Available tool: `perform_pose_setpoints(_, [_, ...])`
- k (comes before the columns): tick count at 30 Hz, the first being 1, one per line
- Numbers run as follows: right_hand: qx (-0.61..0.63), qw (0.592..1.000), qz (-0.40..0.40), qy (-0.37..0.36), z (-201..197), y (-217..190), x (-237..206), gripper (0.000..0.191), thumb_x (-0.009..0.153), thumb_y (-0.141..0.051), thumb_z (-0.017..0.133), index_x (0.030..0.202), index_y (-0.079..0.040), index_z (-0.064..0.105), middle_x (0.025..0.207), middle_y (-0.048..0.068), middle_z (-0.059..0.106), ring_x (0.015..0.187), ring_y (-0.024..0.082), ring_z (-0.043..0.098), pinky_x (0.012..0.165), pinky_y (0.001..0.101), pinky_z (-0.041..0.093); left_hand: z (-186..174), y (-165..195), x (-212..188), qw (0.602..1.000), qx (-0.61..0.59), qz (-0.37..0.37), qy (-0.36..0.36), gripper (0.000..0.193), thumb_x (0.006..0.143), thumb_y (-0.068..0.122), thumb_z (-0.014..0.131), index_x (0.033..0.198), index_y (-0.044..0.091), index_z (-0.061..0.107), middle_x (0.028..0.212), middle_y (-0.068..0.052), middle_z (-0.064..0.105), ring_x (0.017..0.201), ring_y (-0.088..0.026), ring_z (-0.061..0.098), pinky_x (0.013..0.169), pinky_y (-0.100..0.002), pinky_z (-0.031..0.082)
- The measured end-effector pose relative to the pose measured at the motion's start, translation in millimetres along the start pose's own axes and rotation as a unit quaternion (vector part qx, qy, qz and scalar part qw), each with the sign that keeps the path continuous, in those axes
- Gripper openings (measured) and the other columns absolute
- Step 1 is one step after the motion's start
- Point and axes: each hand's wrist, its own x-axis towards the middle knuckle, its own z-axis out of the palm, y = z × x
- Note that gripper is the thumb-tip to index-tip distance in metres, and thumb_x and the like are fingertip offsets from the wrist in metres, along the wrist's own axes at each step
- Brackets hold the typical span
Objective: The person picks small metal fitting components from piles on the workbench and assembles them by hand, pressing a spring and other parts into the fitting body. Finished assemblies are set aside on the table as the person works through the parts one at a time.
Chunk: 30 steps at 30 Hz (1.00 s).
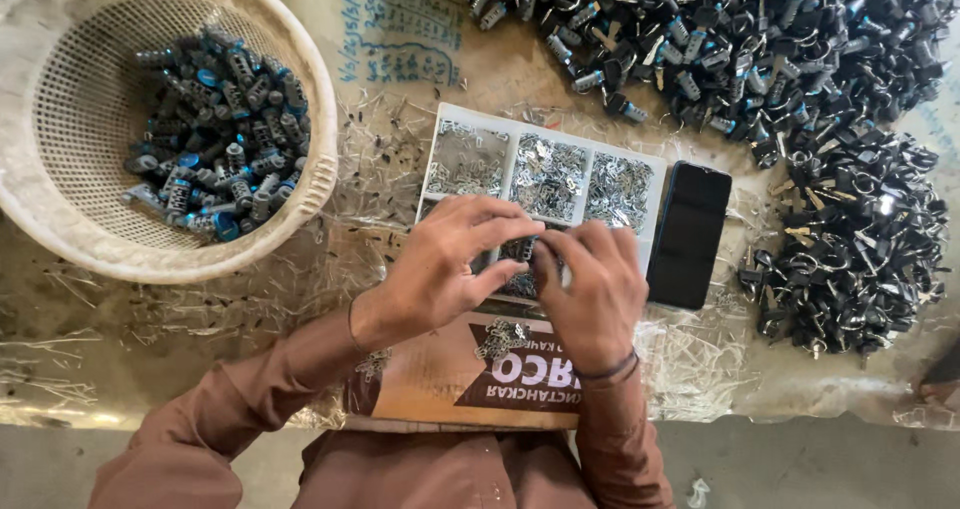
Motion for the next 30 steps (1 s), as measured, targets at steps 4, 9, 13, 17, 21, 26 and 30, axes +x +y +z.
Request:
perform_pose_setpoints(4, [-0.009, 0.999, -0.012, -0.048, 3.8, 1.3, 5.5, 0.012, 0.074, -0.010, 0.080, 0.083, -0.008, 0.073, 0.091, 0.004, 0.066, 0.090, 0.028, 0.059, 0.076, 0.0370, 0.050, 0.6, -3.8, 2.1, 1.000, -0.020, -0.005, 0.005, 0.042, 0.085, 0.016, 0.079, 0.125, 0.011, 0.069, 0.125, -0.011, 0.068, 0.117, -0.032, 0.064, 0.104, -0.042, 0.049])
perform_pose_setpoints(9, [0.081, 0.994, 0.022, 0.064, -4.6, 3.1, 2.1, 0.009, 0.089, -0.010, 0.081, 0.096, -0.007, 0.075, 0.093, 0.004, 0.066, 0.086, 0.024, 0.057, 0.077, 0.0351, 0.046, -4.3, -4.3, 1.7, 1.000, -0.025, -0.002, 0.013, 0.040, 0.085, 0.018, 0.082, 0.122, 0.010, 0.070, 0.121, -0.010, 0.069, 0.111, -0.031, 0.064, 0.100, -0.041, 0.049])
perform_pose_setpoints(13, [0.389, 0.908, 0.156, -0.013, -6.9, 4.0, -4.7, 0.005, 0.095, -0.006, 0.074, 0.093, -0.002, 0.073, 0.092, 0.005, 0.063, 0.081, 0.016, 0.052, 0.069, 0.0282, 0.040, -3.6, -6.4, 2.2, 0.999, -0.019, 0.032, 0.031, 0.040, 0.083, 0.016, 0.082, 0.121, 0.010, 0.070, 0.120, -0.008, 0.068, 0.113, -0.030, 0.064, 0.102, -0.042, 0.048])
perform_pose_setpoints(17, [0.343, 0.934, 0.089, 0.032, -0.8, 0.8, -7.6, 0.005, 0.097, -0.003, 0.072, 0.098, 0.001, 0.071, 0.095, 0.005, 0.063, 0.089, 0.014, 0.056, 0.078, 0.0260, 0.045, -2.2, -7.7, 0.6, 0.998, -0.014, 0.045, 0.044, 0.040, 0.082, 0.014, 0.082, 0.120, 0.010, 0.070, 0.119, -0.007, 0.069, 0.115, -0.029, 0.064, 0.106, -0.042, 0.048])
perform_pose_setpoints(21, [0.353, 0.930, 0.095, 0.022, -0.9, 1.2, -6.6, 0.004, 0.096, -0.001, 0.073, 0.099, 0.001, 0.071, 0.095, 0.005, 0.064, 0.089, 0.014, 0.057, 0.078, 0.0263, 0.046, -2.6, -8.1, -0.6, 0.997, -0.006, 0.052, 0.049, 0.039, 0.082, 0.013, 0.083, 0.119, 0.011, 0.072, 0.117, -0.005, 0.069, 0.116, -0.028, 0.064, 0.109, -0.043, 0.047])
perform_pose_setpoints(26, [0.325, 0.941, 0.094, 0.031, -1.7, -2.2, -6.0, 0.006, 0.092, -0.001, 0.076, 0.098, 0.000, 0.073, 0.092, 0.004, 0.064, 0.084, 0.013, 0.057, 0.074, 0.0259, 0.045, -3.3, -9.1, -2.1, 0.997, -0.001, 0.061, 0.042, 0.041, 0.082, 0.012, 0.083, 0.121, 0.012, 0.072, 0.117, -0.005, 0.068, 0.116, -0.027, 0.064, 0.109, -0.043, 0.047])
perform_pose_setpoints(30, [0.263, 0.960, 0.064, 0.065, -0.8, -6.3, -5.0, 0.010, 0.089, -0.003, 0.080, 0.097, -0.002, 0.075, 0.088, 0.003, 0.063, 0.083, 0.012, 0.056, 0.070, 0.0245, 0.044, -1.8, -10.5, -3.4, 0.995, 0.027, 0.082, 0.047, 0.039, 0.086, 0.012, 0.083, 0.124, 0.013, 0.073, 0.118, -0.004, 0.069, 0.115, -0.024, 0.065, 0.110, -0.043, 0.047])
